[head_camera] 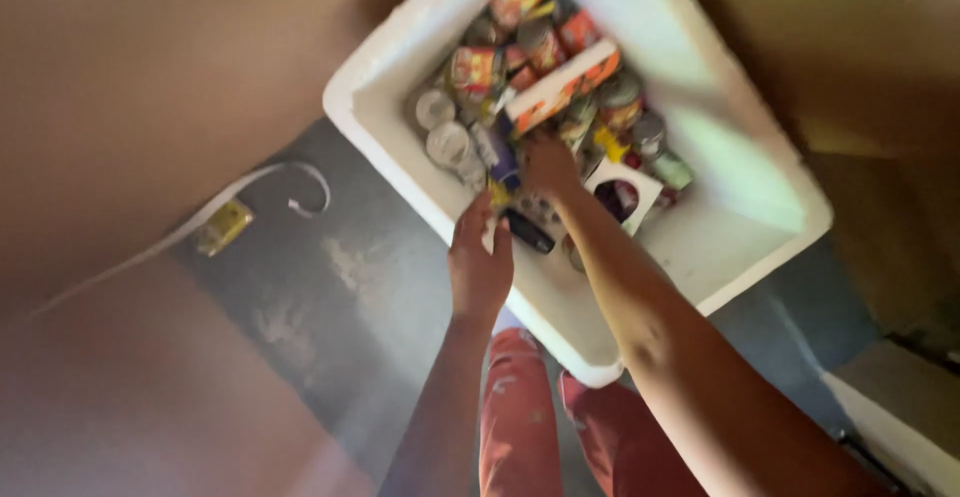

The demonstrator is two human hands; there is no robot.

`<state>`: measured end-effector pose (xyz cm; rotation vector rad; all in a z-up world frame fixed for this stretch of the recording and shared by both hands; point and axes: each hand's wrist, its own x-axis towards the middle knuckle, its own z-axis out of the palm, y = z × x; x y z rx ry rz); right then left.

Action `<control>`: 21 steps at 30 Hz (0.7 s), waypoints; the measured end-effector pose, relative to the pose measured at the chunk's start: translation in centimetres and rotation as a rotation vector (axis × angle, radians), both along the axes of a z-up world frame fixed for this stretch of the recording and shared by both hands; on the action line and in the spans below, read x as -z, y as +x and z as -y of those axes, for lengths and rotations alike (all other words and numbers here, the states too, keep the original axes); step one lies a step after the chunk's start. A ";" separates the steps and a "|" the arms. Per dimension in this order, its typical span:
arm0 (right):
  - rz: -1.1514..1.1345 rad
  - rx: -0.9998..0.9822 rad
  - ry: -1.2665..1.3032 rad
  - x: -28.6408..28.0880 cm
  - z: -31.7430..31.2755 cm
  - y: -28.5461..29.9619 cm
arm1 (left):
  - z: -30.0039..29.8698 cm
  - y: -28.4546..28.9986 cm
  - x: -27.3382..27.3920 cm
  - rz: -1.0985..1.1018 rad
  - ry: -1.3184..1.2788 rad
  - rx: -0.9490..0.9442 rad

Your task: Stocking and organizing various grocery items and condiments onto storage shelves from a container.

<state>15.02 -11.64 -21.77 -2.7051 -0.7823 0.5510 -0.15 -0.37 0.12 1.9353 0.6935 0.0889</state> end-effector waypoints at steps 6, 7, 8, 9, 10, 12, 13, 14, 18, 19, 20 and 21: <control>-0.148 0.111 0.441 -9.0 3.6 -3.2 | 1.1 -2.0 -1.5 0.031 -0.046 -0.027; -0.135 0.107 0.446 -10.1 4.5 -4.2 | 1.1 -2.7 -1.5 0.043 -0.042 -0.027; -0.257 0.218 0.529 -11.5 5.6 -5.3 | 1.3 -3.6 -1.8 0.010 -0.073 -0.041; -0.378 0.335 0.613 -13.0 6.8 -6.6 | 1.4 -4.5 -2.3 -0.022 -0.103 -0.047; -0.363 0.336 0.621 -17.2 8.0 -8.1 | 1.6 -5.4 -4.5 -0.008 -0.099 -0.040; -0.497 0.300 0.658 -26.0 10.2 -10.5 | 1.7 -6.5 -9.3 -0.056 -0.183 -0.051; -0.484 0.290 0.664 -30.4 10.8 -12.1 | 1.8 -6.7 -13.7 -0.040 -0.178 -0.053; -0.682 0.420 0.744 -35.1 11.5 -14.0 | 1.9 -7.1 -18.3 0.013 -0.267 -0.015; -1.022 0.548 0.844 -50.6 14.1 -18.2 | 3.4 -10.9 -29.9 0.055 -0.732 0.054; -1.019 0.543 0.846 -53.5 14.9 -19.5 | 3.8 -12.0 -32.3 0.061 -0.730 0.055; -1.024 0.504 0.943 -56.0 15.7 -20.9 | 4.2 -13.2 -34.3 0.101 -0.651 0.023; -1.045 0.468 1.035 -58.4 16.6 -23.1 | 4.6 -15.3 -36.4 0.127 -0.570 -0.018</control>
